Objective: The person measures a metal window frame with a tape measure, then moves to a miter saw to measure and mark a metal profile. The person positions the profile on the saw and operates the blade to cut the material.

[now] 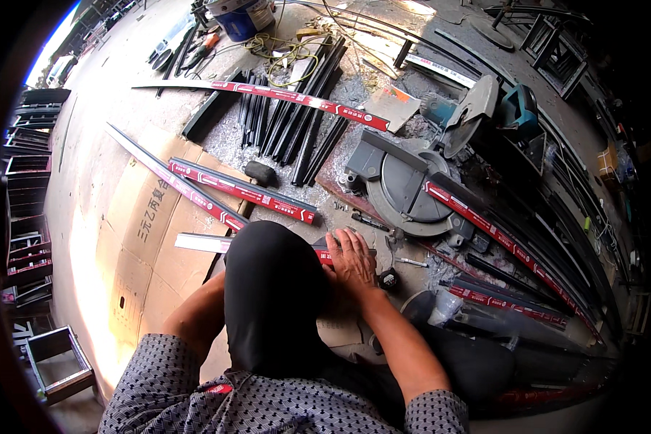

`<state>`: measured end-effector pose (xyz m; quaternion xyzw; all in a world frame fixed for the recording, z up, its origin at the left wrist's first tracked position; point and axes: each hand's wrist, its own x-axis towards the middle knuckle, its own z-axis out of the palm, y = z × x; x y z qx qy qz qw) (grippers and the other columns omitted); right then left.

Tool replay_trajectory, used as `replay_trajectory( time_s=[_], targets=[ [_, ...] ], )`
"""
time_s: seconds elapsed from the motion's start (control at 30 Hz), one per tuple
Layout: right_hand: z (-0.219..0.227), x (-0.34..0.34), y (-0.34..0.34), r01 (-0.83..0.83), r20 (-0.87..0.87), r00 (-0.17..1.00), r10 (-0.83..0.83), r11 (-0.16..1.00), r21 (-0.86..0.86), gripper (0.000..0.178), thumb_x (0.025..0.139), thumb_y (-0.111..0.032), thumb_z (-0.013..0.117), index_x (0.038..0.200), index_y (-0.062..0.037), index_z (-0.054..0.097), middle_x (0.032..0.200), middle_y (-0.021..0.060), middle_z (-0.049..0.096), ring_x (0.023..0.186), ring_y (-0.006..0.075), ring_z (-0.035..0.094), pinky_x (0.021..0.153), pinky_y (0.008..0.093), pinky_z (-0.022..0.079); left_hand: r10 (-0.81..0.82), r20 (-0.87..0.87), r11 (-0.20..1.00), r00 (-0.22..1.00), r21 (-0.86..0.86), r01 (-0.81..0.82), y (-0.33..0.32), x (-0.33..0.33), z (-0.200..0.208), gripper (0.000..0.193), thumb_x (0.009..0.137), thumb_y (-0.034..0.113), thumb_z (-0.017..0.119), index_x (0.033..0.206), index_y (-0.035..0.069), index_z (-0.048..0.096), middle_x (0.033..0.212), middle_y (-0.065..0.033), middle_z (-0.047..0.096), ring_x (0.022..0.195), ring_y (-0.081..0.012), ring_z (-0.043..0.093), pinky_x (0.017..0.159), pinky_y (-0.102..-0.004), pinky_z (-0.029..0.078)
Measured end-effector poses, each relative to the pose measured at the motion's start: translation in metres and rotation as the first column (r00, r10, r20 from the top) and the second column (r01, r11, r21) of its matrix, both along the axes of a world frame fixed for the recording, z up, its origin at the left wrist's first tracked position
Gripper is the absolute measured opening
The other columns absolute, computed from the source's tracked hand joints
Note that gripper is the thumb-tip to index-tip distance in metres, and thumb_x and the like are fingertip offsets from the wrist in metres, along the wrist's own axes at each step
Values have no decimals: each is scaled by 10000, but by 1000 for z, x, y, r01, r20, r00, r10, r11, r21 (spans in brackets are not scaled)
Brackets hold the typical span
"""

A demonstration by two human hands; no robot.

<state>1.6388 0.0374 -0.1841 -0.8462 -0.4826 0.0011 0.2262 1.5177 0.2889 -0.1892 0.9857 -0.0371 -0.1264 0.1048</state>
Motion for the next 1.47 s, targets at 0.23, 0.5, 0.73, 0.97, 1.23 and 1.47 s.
replay_trajectory(
  time_s=[0.23,0.5,0.73,0.97,1.23,1.47],
  targets=[
    [-41,16,2,-40,-217,976,-23,960,-278,560,796,-247,772,1246,-37,514,1127,203,618,1078,399,625,944,515,491,-15,16,999,1000,34,15,16,44,-35,228,917,316,671,1070,146,670,1086,-76,694,1113,-270,649,974,-430,458],
    [-31,40,28,117,-351,903,-247,928,-353,442,826,-218,770,1128,-53,492,1058,231,641,985,443,660,831,555,524,163,451,978,878,43,-204,23,73,-14,480,813,173,736,1284,185,649,1254,-88,606,1279,-276,529,1146,-459,355],
    [-32,87,56,257,-353,857,-376,905,-339,431,864,-243,731,1174,-44,509,1099,249,655,1003,461,659,843,560,510,904,272,403,331,-275,-873,56,16,-64,727,797,234,755,1413,-25,469,1323,-253,530,1277,-418,499,1102,-483,404],
    [-39,89,55,293,-343,835,-431,875,-386,421,866,-252,725,1177,-41,534,1104,250,664,1017,464,653,855,559,504,941,-265,-279,-213,-245,-928,98,-13,-155,676,822,394,825,1239,-88,603,1135,-245,707,999,-357,703,882,-441,544],
    [-37,87,35,313,-362,809,-464,860,-403,437,865,-236,725,1207,-45,531,1100,252,672,1020,465,656,864,565,502,845,-484,-434,-228,-371,-821,85,44,-153,440,771,234,873,1022,-79,690,1023,-160,724,896,-245,686,796,-386,550],
    [-30,92,40,325,-362,807,-467,862,-388,452,878,-251,729,1232,-62,521,1160,244,667,1065,458,649,883,566,503,796,-606,-556,-14,-721,-413,81,54,-153,235,827,117,779,998,-35,725,919,-105,739,799,-227,689,741,-389,555]
  ],
)
